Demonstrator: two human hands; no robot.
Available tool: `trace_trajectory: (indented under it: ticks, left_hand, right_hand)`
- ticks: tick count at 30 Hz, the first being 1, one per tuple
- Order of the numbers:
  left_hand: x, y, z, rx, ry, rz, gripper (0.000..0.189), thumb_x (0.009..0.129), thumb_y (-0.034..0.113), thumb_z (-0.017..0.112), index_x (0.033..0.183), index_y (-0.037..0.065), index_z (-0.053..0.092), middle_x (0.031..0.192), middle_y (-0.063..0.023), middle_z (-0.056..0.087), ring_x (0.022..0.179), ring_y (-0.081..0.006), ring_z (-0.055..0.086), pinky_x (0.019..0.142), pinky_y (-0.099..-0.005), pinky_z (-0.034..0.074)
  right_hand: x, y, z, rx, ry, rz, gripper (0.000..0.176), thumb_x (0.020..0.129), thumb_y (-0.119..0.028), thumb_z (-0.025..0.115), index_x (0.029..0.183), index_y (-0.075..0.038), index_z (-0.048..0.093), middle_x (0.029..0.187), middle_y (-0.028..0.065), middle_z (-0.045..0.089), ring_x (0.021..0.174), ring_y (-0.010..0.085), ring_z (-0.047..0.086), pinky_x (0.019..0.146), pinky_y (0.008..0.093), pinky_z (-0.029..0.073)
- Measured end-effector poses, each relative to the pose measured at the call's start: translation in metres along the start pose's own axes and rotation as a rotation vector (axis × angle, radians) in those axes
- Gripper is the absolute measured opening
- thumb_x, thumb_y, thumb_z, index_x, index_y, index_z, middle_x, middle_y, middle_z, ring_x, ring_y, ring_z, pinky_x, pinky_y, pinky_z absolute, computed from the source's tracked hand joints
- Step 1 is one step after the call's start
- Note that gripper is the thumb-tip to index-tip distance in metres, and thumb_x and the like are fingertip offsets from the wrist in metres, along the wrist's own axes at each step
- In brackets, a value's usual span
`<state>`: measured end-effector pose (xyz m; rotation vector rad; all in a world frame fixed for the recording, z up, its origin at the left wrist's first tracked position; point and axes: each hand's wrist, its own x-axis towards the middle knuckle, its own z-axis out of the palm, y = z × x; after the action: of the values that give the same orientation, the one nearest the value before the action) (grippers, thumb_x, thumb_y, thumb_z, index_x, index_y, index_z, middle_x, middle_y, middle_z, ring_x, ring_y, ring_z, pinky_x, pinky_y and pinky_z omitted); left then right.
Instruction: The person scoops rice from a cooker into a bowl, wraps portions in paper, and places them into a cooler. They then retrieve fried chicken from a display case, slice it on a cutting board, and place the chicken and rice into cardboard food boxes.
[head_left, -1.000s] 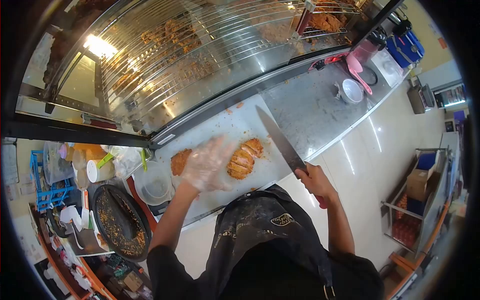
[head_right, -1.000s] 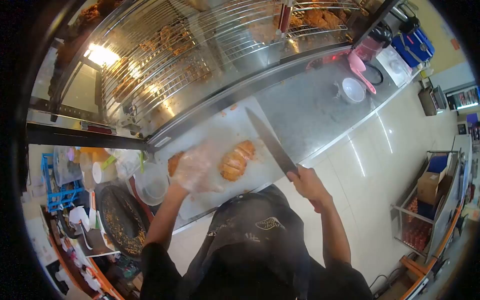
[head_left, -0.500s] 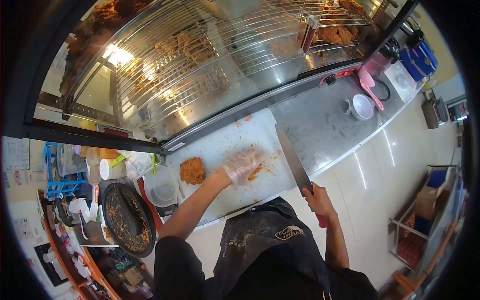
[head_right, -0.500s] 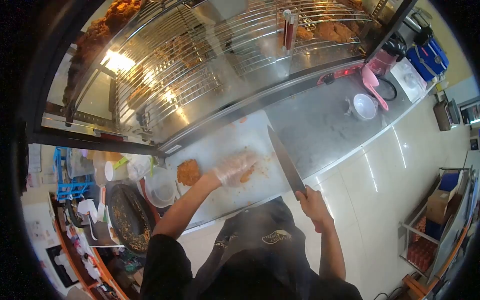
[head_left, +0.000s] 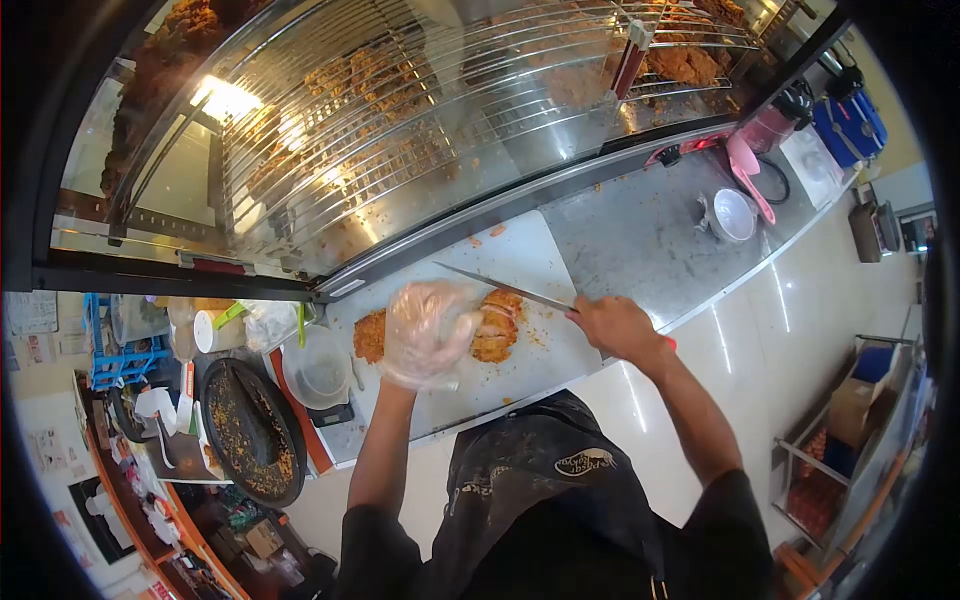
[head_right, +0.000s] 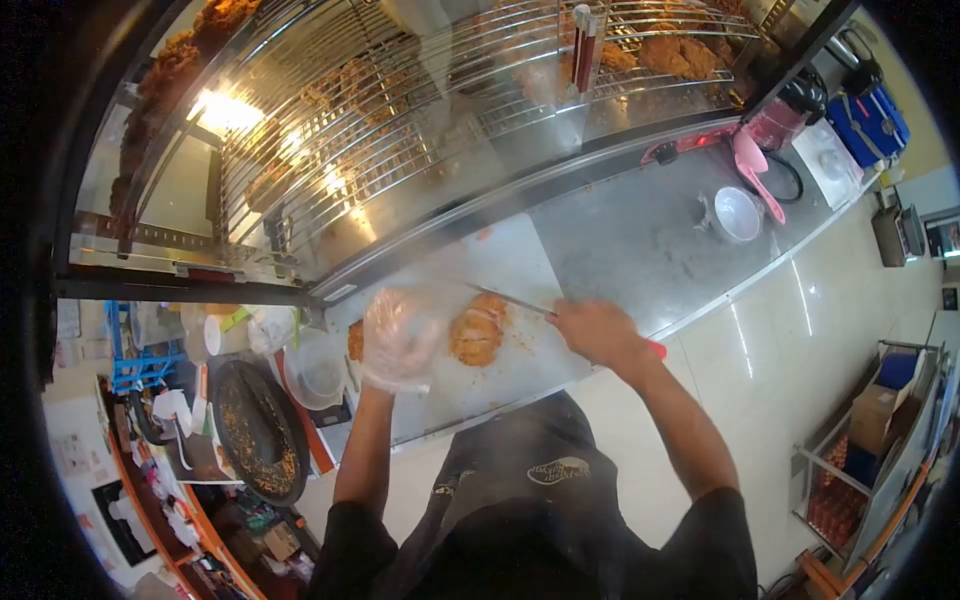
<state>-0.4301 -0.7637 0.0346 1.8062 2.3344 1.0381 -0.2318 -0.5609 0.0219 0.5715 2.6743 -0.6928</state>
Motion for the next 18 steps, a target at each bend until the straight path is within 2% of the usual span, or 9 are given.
trace_trajectory:
  ticks: [1, 3, 4, 6, 10, 14, 16, 17, 18]
  left_hand:
    - [0.015, 0.0, 0.002, -0.003, -0.001, -0.003, 0.04, 0.076, 0.036, 0.065, 0.099, 0.004, 0.062, 0.102, -0.0137, 0.061, 0.093, -0.0351, 0.057, 0.079, -0.0456, 0.045]
    - [0.056, 0.004, 0.014, 0.22, -0.029, 0.341, 0.022, 0.08, 0.026, 0.06, 0.081, 0.004, 0.063, 0.081, -0.0136, 0.061, 0.075, -0.0339, 0.057, 0.068, -0.0438, 0.046]
    - [0.064, -0.002, 0.029, 0.218, -0.025, 0.339, 0.022, 0.08, 0.026, 0.06, 0.081, 0.004, 0.063, 0.081, -0.0136, 0.061, 0.075, -0.0339, 0.057, 0.068, -0.0438, 0.046]
    - [0.072, -0.018, 0.06, 0.275, -0.253, -0.009, 0.024, 0.082, 0.023, 0.055, 0.071, 0.003, 0.062, 0.072, -0.0176, 0.061, 0.069, -0.036, 0.057, 0.065, -0.0432, 0.047]
    - [0.073, -0.027, 0.076, 0.205, -0.296, -0.065, 0.037, 0.087, 0.028, 0.045, 0.066, 0.002, 0.062, 0.075, -0.0195, 0.062, 0.068, -0.0371, 0.059, 0.065, -0.0453, 0.048]
    - [0.073, -0.027, 0.076, 0.14, -0.354, -0.098, 0.038, 0.087, 0.027, 0.045, 0.063, 0.002, 0.062, 0.073, -0.0205, 0.061, 0.07, -0.0377, 0.059, 0.068, -0.0448, 0.048]
    - [0.073, -0.029, 0.076, 0.3, -0.574, -0.097, 0.03, 0.086, 0.027, 0.047, 0.08, 0.003, 0.064, 0.078, -0.0197, 0.063, 0.076, -0.0368, 0.059, 0.073, -0.0448, 0.046]
    - [0.076, -0.037, 0.081, 0.295, -0.576, -0.099, 0.03, 0.086, 0.027, 0.047, 0.08, 0.003, 0.064, 0.078, -0.0197, 0.063, 0.076, -0.0368, 0.059, 0.073, -0.0448, 0.046]
    - [0.068, -0.045, 0.09, 0.28, -0.404, -0.059, 0.024, 0.077, 0.025, 0.054, 0.08, 0.003, 0.064, 0.077, -0.0169, 0.062, 0.075, -0.0332, 0.06, 0.069, -0.0433, 0.047]
  right_hand:
    - [0.009, -0.003, -0.004, -0.074, -0.027, -0.076, 0.033, 0.093, -0.033, 0.042, 0.1, -0.003, 0.054, 0.075, 0.0213, 0.062, 0.074, 0.0408, 0.061, 0.067, 0.049, 0.048]
    - [0.023, -0.013, -0.009, -0.075, -0.05, -0.109, 0.033, 0.094, -0.032, 0.041, 0.1, -0.003, 0.054, 0.076, 0.0209, 0.062, 0.075, 0.0399, 0.061, 0.067, 0.0484, 0.049]
    - [0.028, -0.017, -0.01, -0.073, -0.067, -0.143, 0.033, 0.094, -0.032, 0.041, 0.1, -0.003, 0.055, 0.078, 0.0204, 0.062, 0.076, 0.0391, 0.061, 0.068, 0.0479, 0.049]
    - [0.034, -0.02, -0.006, -0.086, -0.08, -0.147, 0.033, 0.094, -0.032, 0.04, 0.1, -0.003, 0.055, 0.078, 0.0203, 0.062, 0.077, 0.0387, 0.061, 0.069, 0.0477, 0.049]
    - [0.038, -0.011, 0.007, -0.088, -0.1, -0.155, 0.033, 0.094, -0.032, 0.04, 0.103, -0.003, 0.054, 0.08, 0.02, 0.062, 0.08, 0.0384, 0.061, 0.07, 0.0472, 0.049]
    - [0.036, -0.008, 0.008, -0.062, -0.127, -0.143, 0.032, 0.094, -0.031, 0.04, 0.104, -0.004, 0.054, 0.08, 0.0195, 0.062, 0.082, 0.0377, 0.061, 0.069, 0.0466, 0.05]
    - [0.038, -0.009, 0.008, -0.071, -0.184, -0.13, 0.03, 0.093, -0.031, 0.041, 0.102, -0.005, 0.054, 0.08, 0.0193, 0.063, 0.08, 0.0375, 0.061, 0.068, 0.0468, 0.05]
    - [0.047, -0.006, 0.009, -0.071, -0.188, -0.128, 0.03, 0.093, -0.031, 0.041, 0.102, -0.005, 0.054, 0.08, 0.0193, 0.063, 0.08, 0.0375, 0.061, 0.068, 0.0468, 0.05]
    - [0.054, -0.004, 0.017, -0.079, -0.159, -0.139, 0.028, 0.093, -0.03, 0.043, 0.101, -0.005, 0.054, 0.081, 0.0192, 0.063, 0.08, 0.0372, 0.062, 0.067, 0.0473, 0.05]
